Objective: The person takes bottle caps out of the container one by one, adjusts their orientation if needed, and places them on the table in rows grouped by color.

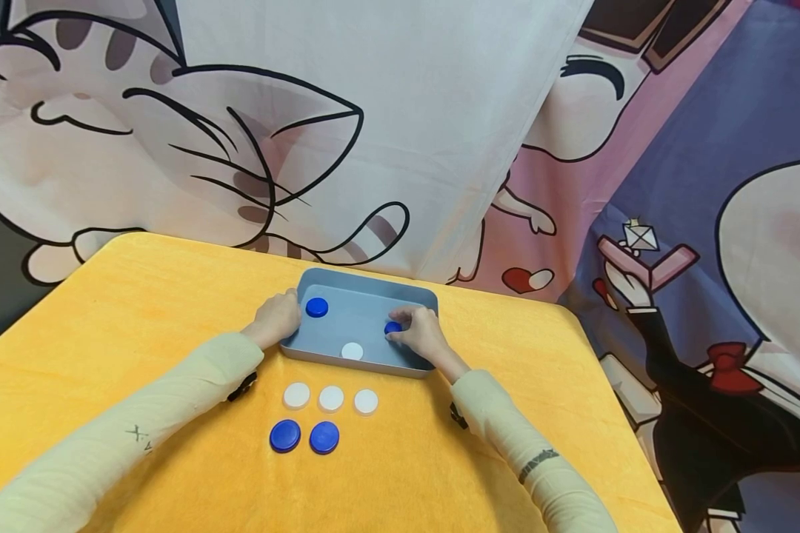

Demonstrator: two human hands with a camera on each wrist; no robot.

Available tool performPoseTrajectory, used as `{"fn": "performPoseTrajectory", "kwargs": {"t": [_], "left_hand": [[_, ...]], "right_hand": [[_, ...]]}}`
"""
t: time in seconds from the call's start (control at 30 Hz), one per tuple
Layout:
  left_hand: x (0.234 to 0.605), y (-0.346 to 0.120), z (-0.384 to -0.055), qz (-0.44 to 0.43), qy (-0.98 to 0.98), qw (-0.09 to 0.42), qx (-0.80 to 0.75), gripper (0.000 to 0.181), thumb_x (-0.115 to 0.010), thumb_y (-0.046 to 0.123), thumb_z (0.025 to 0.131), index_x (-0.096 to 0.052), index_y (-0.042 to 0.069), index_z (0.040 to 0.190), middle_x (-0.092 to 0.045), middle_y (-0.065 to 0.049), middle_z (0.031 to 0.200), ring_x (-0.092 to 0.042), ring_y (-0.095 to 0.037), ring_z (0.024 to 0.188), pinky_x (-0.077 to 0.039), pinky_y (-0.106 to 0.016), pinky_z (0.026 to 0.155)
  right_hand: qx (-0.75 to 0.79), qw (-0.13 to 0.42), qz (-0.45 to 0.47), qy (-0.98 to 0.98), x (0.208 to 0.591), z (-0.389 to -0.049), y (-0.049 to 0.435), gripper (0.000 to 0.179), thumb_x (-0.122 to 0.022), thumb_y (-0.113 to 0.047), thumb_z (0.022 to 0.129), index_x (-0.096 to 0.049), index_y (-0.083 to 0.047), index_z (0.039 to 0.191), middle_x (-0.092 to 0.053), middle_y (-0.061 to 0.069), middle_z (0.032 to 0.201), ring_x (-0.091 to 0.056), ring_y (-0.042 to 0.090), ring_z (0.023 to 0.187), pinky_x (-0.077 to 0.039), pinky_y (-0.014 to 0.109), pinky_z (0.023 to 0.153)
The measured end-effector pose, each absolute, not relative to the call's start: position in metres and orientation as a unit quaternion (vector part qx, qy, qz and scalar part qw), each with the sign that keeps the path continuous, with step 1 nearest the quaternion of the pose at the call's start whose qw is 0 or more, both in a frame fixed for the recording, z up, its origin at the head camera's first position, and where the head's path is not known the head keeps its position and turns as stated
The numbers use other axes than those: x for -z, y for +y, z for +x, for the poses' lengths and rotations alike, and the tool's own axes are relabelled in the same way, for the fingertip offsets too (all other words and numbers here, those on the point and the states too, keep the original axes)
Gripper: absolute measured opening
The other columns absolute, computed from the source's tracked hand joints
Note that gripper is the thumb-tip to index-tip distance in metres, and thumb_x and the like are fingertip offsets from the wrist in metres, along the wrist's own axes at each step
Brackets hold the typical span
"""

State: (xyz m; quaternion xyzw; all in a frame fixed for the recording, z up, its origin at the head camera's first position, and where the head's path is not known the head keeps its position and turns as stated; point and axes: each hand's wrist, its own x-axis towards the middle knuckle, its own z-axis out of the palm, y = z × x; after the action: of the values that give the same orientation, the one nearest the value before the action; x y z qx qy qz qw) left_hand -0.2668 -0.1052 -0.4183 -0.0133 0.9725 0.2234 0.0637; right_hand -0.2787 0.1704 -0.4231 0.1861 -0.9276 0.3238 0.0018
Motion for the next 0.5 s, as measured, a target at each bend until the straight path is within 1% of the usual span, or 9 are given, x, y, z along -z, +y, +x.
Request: {"fn": "performPoseTrajectory", "kwargs": {"t": [0.33, 0.5], "left_hand": [[0.4177, -0.1046, -0.2669, -0.012, 0.973, 0.066, -0.221, 0.03, -0.042, 0.007, 0.098, -0.047, -0.011, 0.122, -0.063, -0.028, 0.106, -0.066, -0.035, 0.094, -0.055, -0.047, 0.08], [0.4169, -0.1047, -0.2672, -0.014, 0.972, 0.069, -0.223, 0.031, -0.042, 0.007, 0.098, -0.046, -0.011, 0.123, -0.063, -0.028, 0.107, -0.066, -0.035, 0.094, -0.055, -0.047, 0.081]], "right_hand": [[-0.336, 0.006, 0.173, -0.926, 0.4228, -0.2785, 0.1703, 0.036, -0.082, -0.012, 0.075, -0.071, -0.002, 0.107, -0.073, 0.013, 0.104, -0.068, 0.024, 0.095, -0.055, 0.037, 0.087], [-0.337, 0.01, 0.168, -0.926, 0.4216, -0.2788, 0.17, 0.035, -0.082, -0.014, 0.074, -0.072, -0.003, 0.106, -0.073, 0.012, 0.102, -0.068, 0.022, 0.092, -0.055, 0.037, 0.086]]}}
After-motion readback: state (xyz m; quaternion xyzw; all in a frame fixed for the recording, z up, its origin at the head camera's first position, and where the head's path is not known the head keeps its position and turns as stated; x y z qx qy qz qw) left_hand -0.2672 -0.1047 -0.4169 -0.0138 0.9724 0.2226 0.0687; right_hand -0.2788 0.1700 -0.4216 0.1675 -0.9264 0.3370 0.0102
